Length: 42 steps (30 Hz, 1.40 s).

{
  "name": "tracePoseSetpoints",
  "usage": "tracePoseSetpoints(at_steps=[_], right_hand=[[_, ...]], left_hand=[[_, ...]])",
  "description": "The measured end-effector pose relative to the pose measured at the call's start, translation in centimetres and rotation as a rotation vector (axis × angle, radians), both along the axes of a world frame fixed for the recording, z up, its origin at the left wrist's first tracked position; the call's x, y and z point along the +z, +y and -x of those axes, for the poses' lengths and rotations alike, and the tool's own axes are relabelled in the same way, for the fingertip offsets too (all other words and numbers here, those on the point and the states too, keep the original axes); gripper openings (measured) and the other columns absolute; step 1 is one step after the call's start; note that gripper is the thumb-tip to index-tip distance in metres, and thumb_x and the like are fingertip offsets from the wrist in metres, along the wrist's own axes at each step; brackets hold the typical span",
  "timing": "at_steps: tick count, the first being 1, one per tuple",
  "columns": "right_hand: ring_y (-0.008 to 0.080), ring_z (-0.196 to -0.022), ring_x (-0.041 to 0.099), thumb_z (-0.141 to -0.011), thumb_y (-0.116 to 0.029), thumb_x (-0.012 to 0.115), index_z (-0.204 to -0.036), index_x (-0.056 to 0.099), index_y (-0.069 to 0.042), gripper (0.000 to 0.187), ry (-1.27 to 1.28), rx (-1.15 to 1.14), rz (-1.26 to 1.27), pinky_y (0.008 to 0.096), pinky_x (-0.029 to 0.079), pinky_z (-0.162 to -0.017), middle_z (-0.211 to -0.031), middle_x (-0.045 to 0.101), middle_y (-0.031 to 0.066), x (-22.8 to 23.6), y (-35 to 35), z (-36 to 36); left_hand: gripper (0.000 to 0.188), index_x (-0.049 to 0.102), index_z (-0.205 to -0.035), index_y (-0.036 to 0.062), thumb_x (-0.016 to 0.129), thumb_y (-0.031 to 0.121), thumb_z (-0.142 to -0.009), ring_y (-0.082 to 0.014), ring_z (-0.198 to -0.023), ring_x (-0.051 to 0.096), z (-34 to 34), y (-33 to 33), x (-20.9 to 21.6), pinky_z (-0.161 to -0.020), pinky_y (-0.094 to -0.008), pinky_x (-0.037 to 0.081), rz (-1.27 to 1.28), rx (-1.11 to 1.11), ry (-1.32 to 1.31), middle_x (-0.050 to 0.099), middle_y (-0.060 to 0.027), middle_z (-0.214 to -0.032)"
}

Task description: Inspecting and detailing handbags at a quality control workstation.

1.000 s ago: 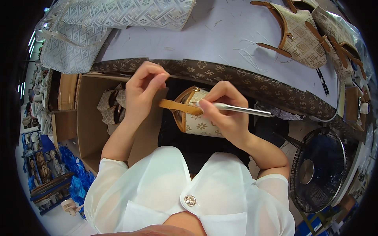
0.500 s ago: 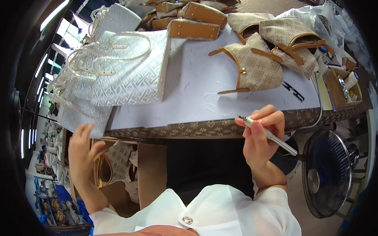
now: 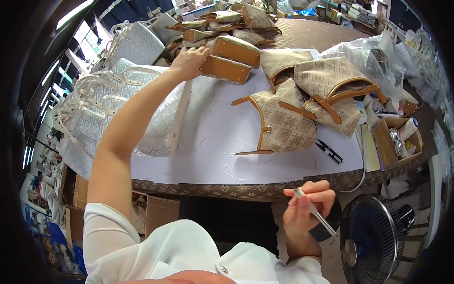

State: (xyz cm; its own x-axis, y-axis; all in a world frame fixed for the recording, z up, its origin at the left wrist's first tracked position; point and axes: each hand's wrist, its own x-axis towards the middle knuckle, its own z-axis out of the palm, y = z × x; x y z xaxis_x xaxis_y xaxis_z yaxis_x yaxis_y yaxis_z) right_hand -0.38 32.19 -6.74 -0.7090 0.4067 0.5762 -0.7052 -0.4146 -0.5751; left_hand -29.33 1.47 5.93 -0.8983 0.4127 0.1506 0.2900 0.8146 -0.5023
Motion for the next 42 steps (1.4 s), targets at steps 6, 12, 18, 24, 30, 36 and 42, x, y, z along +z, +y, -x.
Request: tracePoseSetpoints(at_steps=[6,12,18,24,30,36,42], right_hand=[[0.0072,-0.065,0.04,-0.095,-0.005,0.057,-0.082,0.042,-0.005,0.02,0.125,-0.209,0.004,0.0184,0.052,-0.066,-0.083,0.04,0.0036,1.8,3.2,-0.7],[0.0061,-0.067,0.038,-0.097,-0.005,0.054,-0.079,0.041,-0.007,0.022,0.206,-0.231,0.069,0.0151,0.048,-0.064,-0.083,0.038,0.0024,4.4,4.4,-2.9],[0.0059,-0.068,0.039,-0.097,-0.006,0.053,-0.079,0.04,-0.007,0.023,0.244,0.076,0.083,0.0148,0.047,-0.065,-0.084,0.039,0.003,6.6,0.5,-3.5],[0.0093,-0.067,0.046,-0.097,-0.008,0.055,-0.085,0.045,-0.005,0.017,0.143,0.285,-0.09,0.0175,0.048,-0.062,-0.086,0.044,0.0073,5.3,-5.5,-3.6],[0.0145,-0.064,0.062,-0.094,-0.005,0.058,-0.089,0.049,-0.001,0.012,0.029,0.731,-0.204,0.0205,0.052,-0.058,-0.091,0.055,0.0146,3.4,-8.1,-3.9],[0.0122,-0.062,0.06,-0.09,0.0,0.061,-0.086,0.051,0.0,0.011,-0.177,1.074,-0.293,0.0227,0.056,-0.06,-0.087,0.056,0.0135,2.6,-11.2,-3.8],[0.0094,-0.056,0.055,-0.087,-0.001,0.063,-0.082,0.051,0.0,0.013,-0.395,1.123,-0.421,0.0202,0.049,-0.055,-0.082,0.057,0.0117,0.3,-11.9,-4.9]], left_hand=[[0.062,0.051,-0.129,0.0075,0.072,0.012,-0.071,-0.0322,-0.118,0.052,-13.5,-1.0,9.5,-0.101,-0.0419,0.044,-0.553,-0.644,0.303,0.054,-0.0132,-0.124],[0.057,0.06,-0.121,0.0023,0.073,0.031,-0.073,-0.0276,-0.108,0.061,-33.8,-1.0,12.8,-0.096,-0.038,0.047,-0.944,-0.584,0.298,0.06,-0.0144,-0.124],[0.057,0.05,-0.116,0.0001,0.077,0.024,-0.072,-0.0362,-0.097,0.06,-40.9,4.3,1.2,-0.084,-0.0411,0.05,-0.866,-0.271,-0.427,0.058,-0.0171,-0.102],[0.063,0.05,-0.128,0.0049,0.077,0.031,-0.077,-0.0328,-0.11,0.058,-39.4,4.6,-8.2,-0.09,-0.0407,0.047,-0.736,-0.201,-0.536,0.059,-0.018,-0.124],[0.051,0.051,-0.128,0.0068,0.072,0.01,-0.082,-0.0258,-0.113,0.062,-42.9,-0.9,-6.9,-0.089,-0.0363,0.049,-1.025,0.135,-0.668,0.063,-0.0142,-0.121],[0.051,0.051,-0.127,0.0045,0.066,-0.01,-0.08,-0.0201,-0.109,0.066,-43.3,-1.3,-9.3,-0.081,-0.0309,0.053,-1.49,-0.011,-0.528,0.068,-0.0098,-0.114],[0.04,0.061,-0.114,0.0042,0.072,-0.006,-0.077,-0.0217,-0.104,0.067,-43.3,-1.9,-9.3,-0.08,-0.0307,0.054,-1.584,0.048,-0.637,0.069,-0.0086,-0.108]])
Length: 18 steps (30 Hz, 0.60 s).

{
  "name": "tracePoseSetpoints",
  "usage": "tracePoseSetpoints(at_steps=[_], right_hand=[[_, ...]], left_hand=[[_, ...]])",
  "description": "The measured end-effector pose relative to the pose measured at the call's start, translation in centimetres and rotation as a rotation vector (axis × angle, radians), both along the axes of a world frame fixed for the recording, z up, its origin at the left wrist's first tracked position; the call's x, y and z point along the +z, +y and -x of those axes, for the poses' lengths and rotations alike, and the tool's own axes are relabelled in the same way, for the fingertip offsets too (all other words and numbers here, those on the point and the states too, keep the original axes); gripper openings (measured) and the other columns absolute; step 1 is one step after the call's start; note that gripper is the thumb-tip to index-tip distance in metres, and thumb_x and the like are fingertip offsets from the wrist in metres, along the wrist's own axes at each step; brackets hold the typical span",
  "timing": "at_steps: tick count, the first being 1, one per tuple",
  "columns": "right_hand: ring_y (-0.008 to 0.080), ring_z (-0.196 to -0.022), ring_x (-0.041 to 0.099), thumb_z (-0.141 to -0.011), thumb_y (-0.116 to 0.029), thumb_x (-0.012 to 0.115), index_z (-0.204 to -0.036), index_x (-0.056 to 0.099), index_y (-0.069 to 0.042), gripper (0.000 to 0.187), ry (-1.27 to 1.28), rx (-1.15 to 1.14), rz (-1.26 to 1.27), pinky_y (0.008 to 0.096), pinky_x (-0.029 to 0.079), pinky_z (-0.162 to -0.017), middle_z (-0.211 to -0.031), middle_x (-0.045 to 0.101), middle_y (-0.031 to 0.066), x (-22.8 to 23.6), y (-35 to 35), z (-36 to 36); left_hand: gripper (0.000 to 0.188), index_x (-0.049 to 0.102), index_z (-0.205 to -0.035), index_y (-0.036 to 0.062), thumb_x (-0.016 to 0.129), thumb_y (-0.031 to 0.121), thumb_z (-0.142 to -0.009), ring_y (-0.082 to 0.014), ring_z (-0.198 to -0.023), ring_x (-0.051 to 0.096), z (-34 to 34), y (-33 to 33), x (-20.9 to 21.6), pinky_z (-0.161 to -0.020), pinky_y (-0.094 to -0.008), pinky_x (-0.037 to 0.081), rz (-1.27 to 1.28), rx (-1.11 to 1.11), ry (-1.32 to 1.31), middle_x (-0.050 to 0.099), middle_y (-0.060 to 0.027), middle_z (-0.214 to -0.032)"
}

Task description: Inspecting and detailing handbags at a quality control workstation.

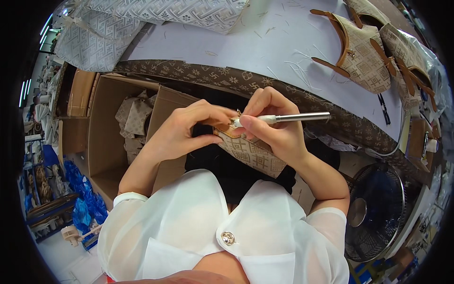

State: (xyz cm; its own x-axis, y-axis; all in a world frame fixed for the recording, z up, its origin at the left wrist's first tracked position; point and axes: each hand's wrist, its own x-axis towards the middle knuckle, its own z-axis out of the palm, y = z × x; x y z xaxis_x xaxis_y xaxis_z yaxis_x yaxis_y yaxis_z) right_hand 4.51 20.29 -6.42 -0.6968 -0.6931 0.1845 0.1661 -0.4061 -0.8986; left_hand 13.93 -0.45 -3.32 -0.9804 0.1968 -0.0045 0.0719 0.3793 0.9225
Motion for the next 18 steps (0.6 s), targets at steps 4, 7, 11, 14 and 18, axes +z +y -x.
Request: tracePoseSetpoints(at_steps=[4,7,11,14,18], right_hand=[[0.0078,-0.064,0.058,-0.085,0.003,0.066,-0.082,0.055,0.001,0.011,0.085,0.004,-0.074,0.0201,0.048,-0.056,-0.081,0.057,0.006,0.0,0.2,0.1],[0.0068,-0.063,0.056,-0.084,0.003,0.067,-0.082,0.056,0.0,0.012,0.111,0.022,-0.131,0.0198,0.043,-0.055,-0.081,0.057,0.0048,-0.1,0.0,-0.1],[0.0056,-0.062,0.053,-0.084,0.003,0.068,-0.081,0.057,0.0,0.012,0.158,0.003,-0.172,0.0197,0.039,-0.054,-0.081,0.056,0.0032,-0.5,-0.1,-0.3],[0.005,-0.063,0.051,-0.083,0.003,0.069,-0.081,0.057,0.0,0.013,0.187,-0.01,-0.188,0.0196,0.038,-0.054,-0.08,0.055,0.0025,-0.8,-0.1,-0.4],[0.0054,-0.064,0.052,-0.082,0.005,0.069,-0.08,0.057,0.0,0.014,0.252,-0.01,-0.219,0.0195,0.04,-0.054,-0.081,0.056,0.0039,-0.8,-0.2,-0.4]], left_hand=[[0.028,0.069,-0.101,0.0046,0.076,-0.002,-0.075,-0.0217,-0.095,0.066,0.6,-1.0,0.1,-0.078,-0.0305,0.054,0.112,-0.055,0.176,0.069,-0.0078,-0.101],[0.021,0.071,-0.094,0.0049,0.077,0.0,-0.074,-0.021,-0.089,0.064,1.0,-1.3,-0.1,-0.075,-0.03,0.053,0.275,-0.075,0.371,0.069,-0.0073,-0.097],[0.018,0.07,-0.094,0.0036,0.074,-0.001,-0.077,-0.0207,-0.084,0.061,1.6,-1.2,0.4,-0.07,-0.0299,0.05,0.439,-0.127,0.515,0.067,-0.0066,-0.092],[0.012,0.068,-0.09,0.0023,0.072,-0.002,-0.08,-0.0197,-0.084,0.059,1.8,-1.2,-0.1,-0.068,-0.0299,0.048,0.212,-0.081,0.326,0.065,-0.006,-0.089],[0.008,0.066,-0.088,0.0014,0.07,-0.002,-0.081,-0.0191,-0.084,0.059,1.7,-1.2,-0.7,-0.068,-0.0294,0.048,0.113,-0.03,0.243,0.064,-0.006,-0.088]])
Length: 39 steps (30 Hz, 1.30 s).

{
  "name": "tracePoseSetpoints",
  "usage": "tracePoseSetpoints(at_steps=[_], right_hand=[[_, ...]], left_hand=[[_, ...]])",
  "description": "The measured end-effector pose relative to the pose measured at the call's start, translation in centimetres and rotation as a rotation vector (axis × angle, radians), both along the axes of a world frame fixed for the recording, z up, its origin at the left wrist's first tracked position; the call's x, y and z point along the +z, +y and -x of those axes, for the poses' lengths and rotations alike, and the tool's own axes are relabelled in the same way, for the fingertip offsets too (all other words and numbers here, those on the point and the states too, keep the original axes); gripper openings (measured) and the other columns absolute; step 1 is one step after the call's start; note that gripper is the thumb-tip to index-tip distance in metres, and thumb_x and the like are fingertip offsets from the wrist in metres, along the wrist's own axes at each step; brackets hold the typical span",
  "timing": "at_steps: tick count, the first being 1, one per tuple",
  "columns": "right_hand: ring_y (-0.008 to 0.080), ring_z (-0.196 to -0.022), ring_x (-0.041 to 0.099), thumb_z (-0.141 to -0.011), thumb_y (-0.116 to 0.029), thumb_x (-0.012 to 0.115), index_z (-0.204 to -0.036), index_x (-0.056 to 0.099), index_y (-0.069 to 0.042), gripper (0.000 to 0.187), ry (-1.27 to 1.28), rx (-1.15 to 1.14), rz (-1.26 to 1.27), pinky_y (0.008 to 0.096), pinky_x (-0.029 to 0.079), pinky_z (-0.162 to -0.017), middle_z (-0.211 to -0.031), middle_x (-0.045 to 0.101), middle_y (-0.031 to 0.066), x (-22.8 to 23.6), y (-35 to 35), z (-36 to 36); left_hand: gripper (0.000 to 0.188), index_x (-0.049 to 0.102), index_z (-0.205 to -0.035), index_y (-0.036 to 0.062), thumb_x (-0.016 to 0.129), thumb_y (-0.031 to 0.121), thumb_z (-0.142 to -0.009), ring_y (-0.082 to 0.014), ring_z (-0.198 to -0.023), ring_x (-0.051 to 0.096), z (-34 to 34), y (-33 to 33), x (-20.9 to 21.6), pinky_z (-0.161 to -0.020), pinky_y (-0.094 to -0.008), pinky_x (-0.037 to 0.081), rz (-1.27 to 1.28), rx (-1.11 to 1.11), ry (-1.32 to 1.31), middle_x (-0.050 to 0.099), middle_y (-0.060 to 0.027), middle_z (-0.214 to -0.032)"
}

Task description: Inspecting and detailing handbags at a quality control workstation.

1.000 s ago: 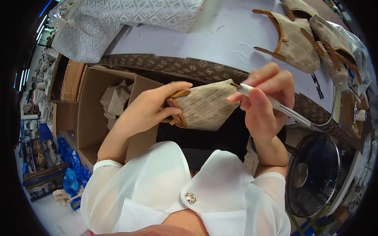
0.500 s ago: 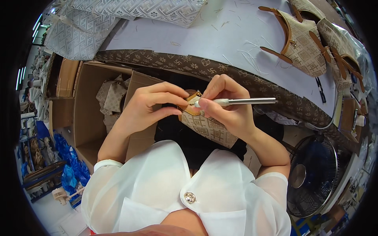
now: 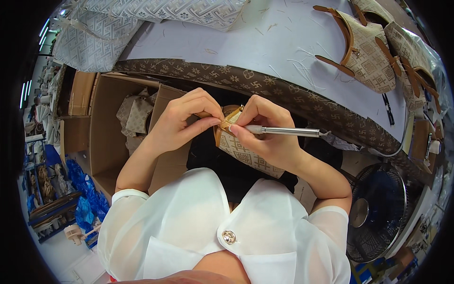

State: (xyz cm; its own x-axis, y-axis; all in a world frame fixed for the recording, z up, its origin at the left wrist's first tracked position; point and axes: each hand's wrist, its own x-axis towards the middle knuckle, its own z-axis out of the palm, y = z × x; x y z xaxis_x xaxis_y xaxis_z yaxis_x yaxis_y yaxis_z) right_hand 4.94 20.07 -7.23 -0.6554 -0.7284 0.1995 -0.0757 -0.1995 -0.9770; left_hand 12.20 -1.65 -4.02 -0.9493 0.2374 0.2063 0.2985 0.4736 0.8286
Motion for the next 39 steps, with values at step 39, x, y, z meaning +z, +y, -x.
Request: tracePoseSetpoints(at_steps=[39], right_hand=[[0.0055,-0.065,0.056,-0.087,0.005,0.066,-0.084,0.055,0.0,0.012,-0.208,-0.113,0.102,0.0183,0.042,-0.056,-0.08,0.058,0.0044,-1.2,0.6,-1.2]], left_hand=[[0.01,0.059,-0.078,-0.001,0.068,0.003,-0.076,-0.0251,-0.071,0.06,-2.3,2.5,0.2,-0.065,-0.0342,0.05,0.244,0.096,-0.212,0.057,-0.0107,-0.075]])
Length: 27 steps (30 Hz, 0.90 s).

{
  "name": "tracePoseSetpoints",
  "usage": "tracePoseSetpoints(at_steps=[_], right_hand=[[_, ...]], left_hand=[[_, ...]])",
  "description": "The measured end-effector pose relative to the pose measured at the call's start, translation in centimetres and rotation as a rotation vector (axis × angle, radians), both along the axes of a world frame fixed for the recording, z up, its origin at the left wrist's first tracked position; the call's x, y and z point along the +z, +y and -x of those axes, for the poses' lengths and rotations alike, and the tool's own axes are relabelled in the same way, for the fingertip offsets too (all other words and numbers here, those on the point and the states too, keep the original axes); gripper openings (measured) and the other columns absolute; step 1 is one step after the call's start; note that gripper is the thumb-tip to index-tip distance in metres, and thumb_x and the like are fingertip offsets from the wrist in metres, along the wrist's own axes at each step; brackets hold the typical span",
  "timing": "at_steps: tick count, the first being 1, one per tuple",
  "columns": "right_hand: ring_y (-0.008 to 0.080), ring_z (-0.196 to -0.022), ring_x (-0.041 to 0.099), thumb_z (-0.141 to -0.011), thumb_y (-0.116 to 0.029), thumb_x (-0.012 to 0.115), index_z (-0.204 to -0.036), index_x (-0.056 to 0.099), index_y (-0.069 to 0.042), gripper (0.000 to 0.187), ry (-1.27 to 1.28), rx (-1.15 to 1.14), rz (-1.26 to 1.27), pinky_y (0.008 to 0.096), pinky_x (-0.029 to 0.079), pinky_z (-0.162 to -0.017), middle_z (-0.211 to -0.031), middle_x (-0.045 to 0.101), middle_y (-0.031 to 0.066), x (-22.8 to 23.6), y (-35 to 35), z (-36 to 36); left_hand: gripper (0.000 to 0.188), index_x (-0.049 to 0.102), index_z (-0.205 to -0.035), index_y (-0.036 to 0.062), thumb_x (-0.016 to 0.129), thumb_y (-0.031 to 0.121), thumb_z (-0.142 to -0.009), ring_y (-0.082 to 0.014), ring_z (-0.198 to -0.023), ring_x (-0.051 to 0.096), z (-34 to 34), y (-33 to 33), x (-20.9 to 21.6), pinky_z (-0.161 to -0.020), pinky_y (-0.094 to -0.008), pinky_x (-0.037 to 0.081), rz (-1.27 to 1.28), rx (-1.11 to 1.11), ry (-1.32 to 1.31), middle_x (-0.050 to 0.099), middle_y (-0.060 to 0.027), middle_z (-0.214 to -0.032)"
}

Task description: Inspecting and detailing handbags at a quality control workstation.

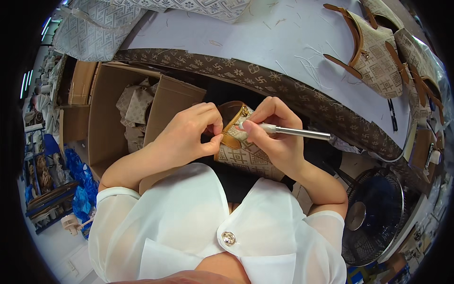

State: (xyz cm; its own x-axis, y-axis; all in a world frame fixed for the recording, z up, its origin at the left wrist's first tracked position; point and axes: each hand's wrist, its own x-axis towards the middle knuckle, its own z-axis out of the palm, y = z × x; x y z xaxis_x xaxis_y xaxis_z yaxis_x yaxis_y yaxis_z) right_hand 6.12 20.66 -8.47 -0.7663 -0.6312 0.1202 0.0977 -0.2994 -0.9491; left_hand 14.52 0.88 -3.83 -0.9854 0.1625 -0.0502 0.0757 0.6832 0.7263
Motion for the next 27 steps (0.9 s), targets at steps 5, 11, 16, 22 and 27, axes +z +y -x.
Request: tracePoseSetpoints(at_steps=[5,11,16,22,27], right_hand=[[0.0056,-0.064,0.054,-0.085,0.003,0.067,-0.081,0.054,0.0,0.014,-0.017,0.117,-0.101,0.0193,0.041,-0.055,-0.078,0.057,0.0039,0.1,0.0,0.2],[0.0081,-0.061,0.053,-0.082,0.006,0.066,-0.078,0.053,0.0,0.015,0.059,0.202,-0.178,0.0202,0.043,-0.055,-0.08,0.056,0.0067,0.1,-0.1,0.2],[0.0087,-0.063,0.053,-0.08,0.007,0.068,-0.078,0.054,0.0,0.015,0.065,0.225,-0.204,0.0208,0.043,-0.056,-0.08,0.057,0.0067,0.4,-0.1,0.2],[0.0094,-0.067,0.052,-0.078,0.007,0.07,-0.077,0.057,-0.001,0.015,0.199,0.195,-0.226,0.0216,0.041,-0.058,-0.08,0.057,0.0064,0.3,-0.2,0.0],[0.0093,-0.067,0.052,-0.078,0.007,0.071,-0.078,0.058,-0.001,0.015,0.251,0.194,-0.242,0.0212,0.04,-0.058,-0.08,0.057,0.0063,0.4,-0.2,-0.1]], left_hand=[[0.015,0.054,-0.077,0.002,0.069,-0.001,-0.079,-0.014,-0.07,0.058,-0.3,-0.1,-0.5,-0.065,-0.0283,0.048,-0.014,0.001,0.097,0.06,-0.0032,-0.079],[0.02,0.048,-0.082,0.0048,0.067,-0.002,-0.083,-0.0099,-0.076,0.06,-0.1,-1.0,0.4,-0.069,-0.0261,0.048,-0.393,0.135,-0.316,0.063,-0.0025,-0.083],[0.027,0.042,-0.088,0.0073,0.067,-0.001,-0.085,-0.0092,-0.08,0.06,-0.1,-1.0,0.3,-0.072,-0.025,0.047,-0.517,0.197,-0.348,0.063,-0.0039,-0.085],[0.03,0.039,-0.088,0.0085,0.068,0.0,-0.085,-0.009,-0.079,0.06,-0.1,-0.9,0.1,-0.071,-0.0247,0.047,-0.526,0.206,-0.329,0.064,-0.0048,-0.085],[0.031,0.038,-0.087,0.0085,0.068,0.001,-0.086,-0.0085,-0.079,0.059,-0.1,-0.9,0.1,-0.07,-0.0244,0.046,-0.513,0.204,-0.335,0.065,-0.0053,-0.086]])
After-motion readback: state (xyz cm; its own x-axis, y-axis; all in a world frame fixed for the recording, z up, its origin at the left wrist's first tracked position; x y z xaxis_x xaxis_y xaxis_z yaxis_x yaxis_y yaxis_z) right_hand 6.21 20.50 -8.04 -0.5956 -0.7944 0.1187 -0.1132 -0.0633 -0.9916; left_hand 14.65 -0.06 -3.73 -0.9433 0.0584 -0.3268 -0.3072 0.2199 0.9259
